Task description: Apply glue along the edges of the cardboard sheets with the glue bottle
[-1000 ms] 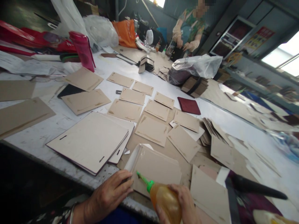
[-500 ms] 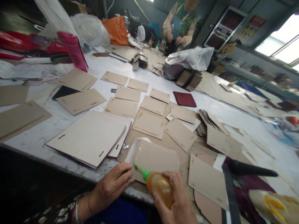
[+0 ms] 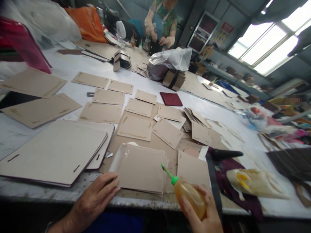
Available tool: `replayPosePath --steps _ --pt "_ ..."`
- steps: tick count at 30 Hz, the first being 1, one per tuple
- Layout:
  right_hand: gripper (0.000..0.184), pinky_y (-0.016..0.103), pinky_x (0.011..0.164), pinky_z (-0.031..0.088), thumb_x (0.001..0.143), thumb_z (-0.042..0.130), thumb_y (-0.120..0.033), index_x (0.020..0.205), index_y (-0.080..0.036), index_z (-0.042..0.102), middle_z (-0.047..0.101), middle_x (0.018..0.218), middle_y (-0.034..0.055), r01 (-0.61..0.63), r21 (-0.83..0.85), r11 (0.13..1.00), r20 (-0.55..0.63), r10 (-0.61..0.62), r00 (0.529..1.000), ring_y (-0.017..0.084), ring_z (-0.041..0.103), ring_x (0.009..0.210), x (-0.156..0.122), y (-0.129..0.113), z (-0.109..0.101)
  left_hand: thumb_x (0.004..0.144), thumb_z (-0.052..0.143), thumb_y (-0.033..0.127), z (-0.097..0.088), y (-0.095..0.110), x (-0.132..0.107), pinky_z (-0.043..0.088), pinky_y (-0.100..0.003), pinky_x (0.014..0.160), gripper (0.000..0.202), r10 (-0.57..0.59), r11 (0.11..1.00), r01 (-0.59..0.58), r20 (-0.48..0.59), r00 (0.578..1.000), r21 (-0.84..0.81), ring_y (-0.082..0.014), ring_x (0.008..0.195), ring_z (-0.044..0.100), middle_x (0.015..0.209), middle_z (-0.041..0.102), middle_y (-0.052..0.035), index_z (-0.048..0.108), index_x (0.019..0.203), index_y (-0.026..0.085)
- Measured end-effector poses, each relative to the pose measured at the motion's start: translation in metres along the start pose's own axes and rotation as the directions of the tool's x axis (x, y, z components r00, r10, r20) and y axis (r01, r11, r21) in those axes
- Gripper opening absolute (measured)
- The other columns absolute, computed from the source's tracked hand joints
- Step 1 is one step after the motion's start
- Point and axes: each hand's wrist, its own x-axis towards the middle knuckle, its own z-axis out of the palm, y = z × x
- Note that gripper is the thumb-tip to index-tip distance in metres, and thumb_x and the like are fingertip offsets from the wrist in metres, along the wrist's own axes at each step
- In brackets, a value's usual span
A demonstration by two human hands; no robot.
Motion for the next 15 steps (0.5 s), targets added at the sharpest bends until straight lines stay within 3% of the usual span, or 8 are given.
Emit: replayPosePath --steps 3,5,11,15 --pt "0.048 0.041 0.092 0.044 0.075 0.059 -0.06 0.105 -0.023 0.054 0.056 0.105 0.0046 0.174 -0.097 0.98 -0.017 -0.177 0.984 0.025 0.057 0.094 0.01 0.006 0.003 0.094 0.048 0.012 0.0 -0.001 0.001 0.05 -0.027 0.095 0.016 0.02 1.0 -0.02 -0.008 1.0 0.021 -0.0183 0.105 0.059 0.108 0.06 -0.012 0.062 0.102 0.011" --pt "0.04 0.039 0.087 0.046 0.08 0.057 -0.055 0.106 -0.024 0.052 0.055 0.104 0.0035 0.309 -0.16 0.937 -0.012 -0.315 0.949 0.023 0.057 0.093 0.02 0.008 0.008 0.094 0.049 0.014 0.0 -0.001 0.002 0.05 -0.027 0.094 0.015 0.029 0.999 -0.029 0.001 1.0 0.027 -0.0186 0.107 0.059 0.11 0.06 -0.0123 0.062 0.102 0.011" --pt "0.032 0.033 0.081 0.05 0.086 0.057 -0.042 0.111 -0.024 0.049 0.056 0.1 0.004 0.622 -0.281 0.731 0.078 -0.629 0.774 0.02 0.059 0.091 0.049 0.008 0.012 0.094 0.048 0.013 0.002 -0.002 0.001 0.05 -0.025 0.095 0.016 0.034 0.999 -0.034 -0.017 0.999 0.028 -0.0179 0.107 0.059 0.11 0.062 -0.0113 0.062 0.102 0.012" --pt "0.028 0.026 0.075 0.053 0.086 0.058 -0.037 0.109 -0.024 0.049 0.057 0.096 0.0032 0.725 -0.306 0.617 0.17 -0.714 0.679 0.017 0.062 0.083 0.052 0.004 -0.002 0.094 0.048 0.011 0.001 -0.003 0.0 0.049 -0.027 0.096 0.017 0.033 0.999 -0.033 -0.002 0.999 0.017 -0.0181 0.108 0.059 0.111 0.061 -0.0116 0.062 0.103 0.013"
